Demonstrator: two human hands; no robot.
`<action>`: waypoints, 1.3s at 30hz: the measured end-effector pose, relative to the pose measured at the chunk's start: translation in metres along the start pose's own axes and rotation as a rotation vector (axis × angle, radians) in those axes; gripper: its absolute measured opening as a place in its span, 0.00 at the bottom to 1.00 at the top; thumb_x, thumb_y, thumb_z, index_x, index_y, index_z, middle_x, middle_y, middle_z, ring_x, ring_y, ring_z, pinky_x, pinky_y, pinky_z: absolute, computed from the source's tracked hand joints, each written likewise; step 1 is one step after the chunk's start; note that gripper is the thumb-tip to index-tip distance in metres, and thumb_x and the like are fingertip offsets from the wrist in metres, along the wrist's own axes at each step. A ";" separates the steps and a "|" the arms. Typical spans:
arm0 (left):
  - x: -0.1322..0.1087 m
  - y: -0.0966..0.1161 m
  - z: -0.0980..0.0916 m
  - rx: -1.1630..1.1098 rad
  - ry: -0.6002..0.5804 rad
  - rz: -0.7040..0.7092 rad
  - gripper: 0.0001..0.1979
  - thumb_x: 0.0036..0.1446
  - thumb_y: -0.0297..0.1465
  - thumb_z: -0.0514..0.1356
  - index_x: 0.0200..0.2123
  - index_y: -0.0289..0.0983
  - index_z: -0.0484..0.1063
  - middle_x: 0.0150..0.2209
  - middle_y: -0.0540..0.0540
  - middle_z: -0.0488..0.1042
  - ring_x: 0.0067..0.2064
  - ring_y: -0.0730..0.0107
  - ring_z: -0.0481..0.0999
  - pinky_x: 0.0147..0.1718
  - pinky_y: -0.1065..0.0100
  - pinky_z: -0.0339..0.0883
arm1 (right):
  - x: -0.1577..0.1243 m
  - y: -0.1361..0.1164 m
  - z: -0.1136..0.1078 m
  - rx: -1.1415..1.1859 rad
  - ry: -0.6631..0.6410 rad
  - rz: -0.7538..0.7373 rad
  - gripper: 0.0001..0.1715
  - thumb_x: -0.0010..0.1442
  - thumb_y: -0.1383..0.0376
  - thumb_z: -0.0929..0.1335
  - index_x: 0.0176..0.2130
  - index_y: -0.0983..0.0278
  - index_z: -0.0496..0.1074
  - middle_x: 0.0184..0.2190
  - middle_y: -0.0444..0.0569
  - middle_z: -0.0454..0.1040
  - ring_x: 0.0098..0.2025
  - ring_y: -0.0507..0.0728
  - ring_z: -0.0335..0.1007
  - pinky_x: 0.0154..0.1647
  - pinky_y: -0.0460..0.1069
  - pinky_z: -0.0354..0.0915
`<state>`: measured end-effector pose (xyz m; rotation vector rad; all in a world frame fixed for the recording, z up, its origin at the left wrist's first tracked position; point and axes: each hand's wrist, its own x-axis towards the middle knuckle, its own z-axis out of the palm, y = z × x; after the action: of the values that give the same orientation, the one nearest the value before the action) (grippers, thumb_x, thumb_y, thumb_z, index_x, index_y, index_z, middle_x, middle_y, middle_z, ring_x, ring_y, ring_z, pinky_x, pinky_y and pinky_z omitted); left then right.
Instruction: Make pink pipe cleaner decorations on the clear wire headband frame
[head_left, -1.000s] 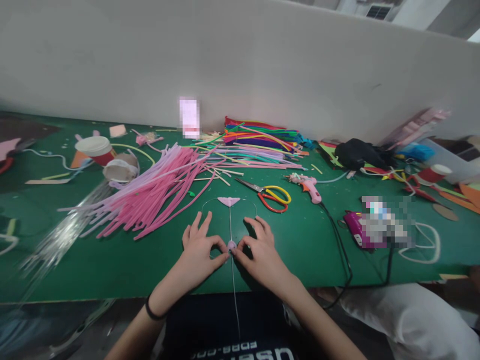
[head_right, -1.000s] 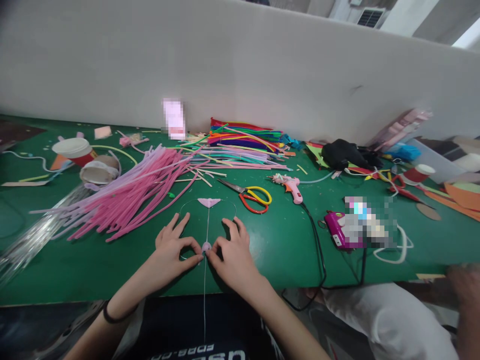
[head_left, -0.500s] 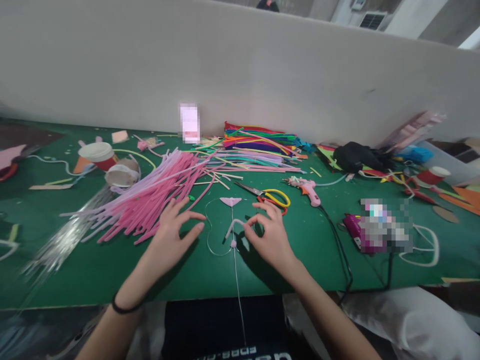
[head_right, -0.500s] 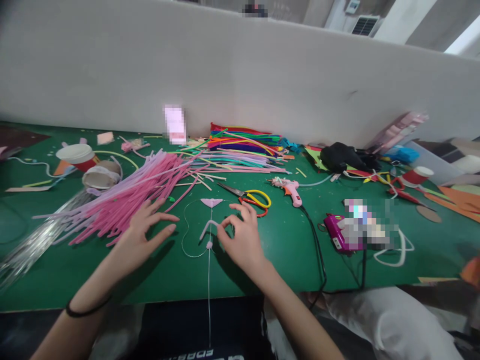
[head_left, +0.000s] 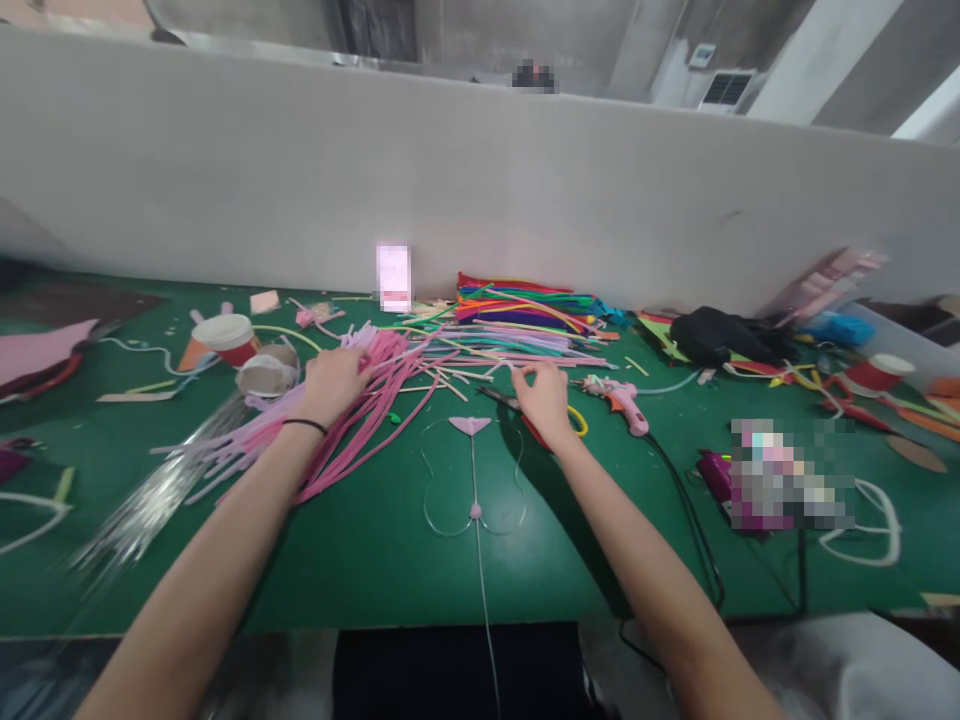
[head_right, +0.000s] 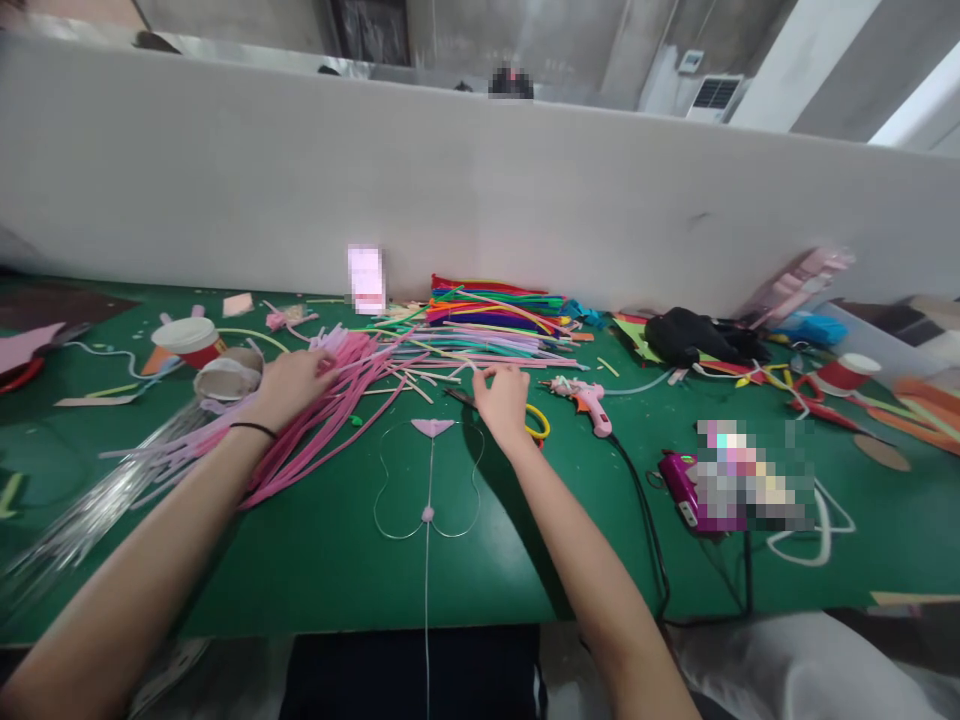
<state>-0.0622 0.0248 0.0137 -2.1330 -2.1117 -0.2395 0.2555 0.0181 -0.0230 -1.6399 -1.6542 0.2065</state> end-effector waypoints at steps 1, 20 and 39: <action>-0.001 0.000 0.004 0.007 0.028 0.006 0.20 0.62 0.40 0.51 0.46 0.33 0.75 0.42 0.33 0.77 0.44 0.47 0.74 0.40 0.57 0.62 | -0.003 0.002 -0.001 0.006 0.022 -0.004 0.13 0.62 0.60 0.64 0.36 0.66 0.73 0.40 0.57 0.76 0.50 0.65 0.65 0.55 0.60 0.54; -0.028 0.011 0.003 -0.155 0.280 0.080 0.19 0.67 0.38 0.46 0.42 0.34 0.74 0.40 0.38 0.76 0.45 0.55 0.73 0.44 0.61 0.62 | -0.059 -0.035 0.000 0.329 -0.133 -0.192 0.12 0.62 0.60 0.65 0.43 0.62 0.74 0.47 0.53 0.73 0.54 0.61 0.64 0.58 0.58 0.59; -0.056 0.070 0.016 -0.486 0.246 0.534 0.18 0.69 0.39 0.47 0.44 0.37 0.74 0.40 0.43 0.79 0.40 0.65 0.78 0.38 0.69 0.67 | -0.029 -0.020 -0.019 1.181 0.125 0.310 0.18 0.53 0.51 0.72 0.33 0.63 0.74 0.25 0.42 0.71 0.24 0.48 0.63 0.26 0.45 0.60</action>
<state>0.0075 -0.0276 -0.0125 -2.6561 -1.3805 -0.9679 0.2476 -0.0189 -0.0103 -0.9139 -0.8241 0.9924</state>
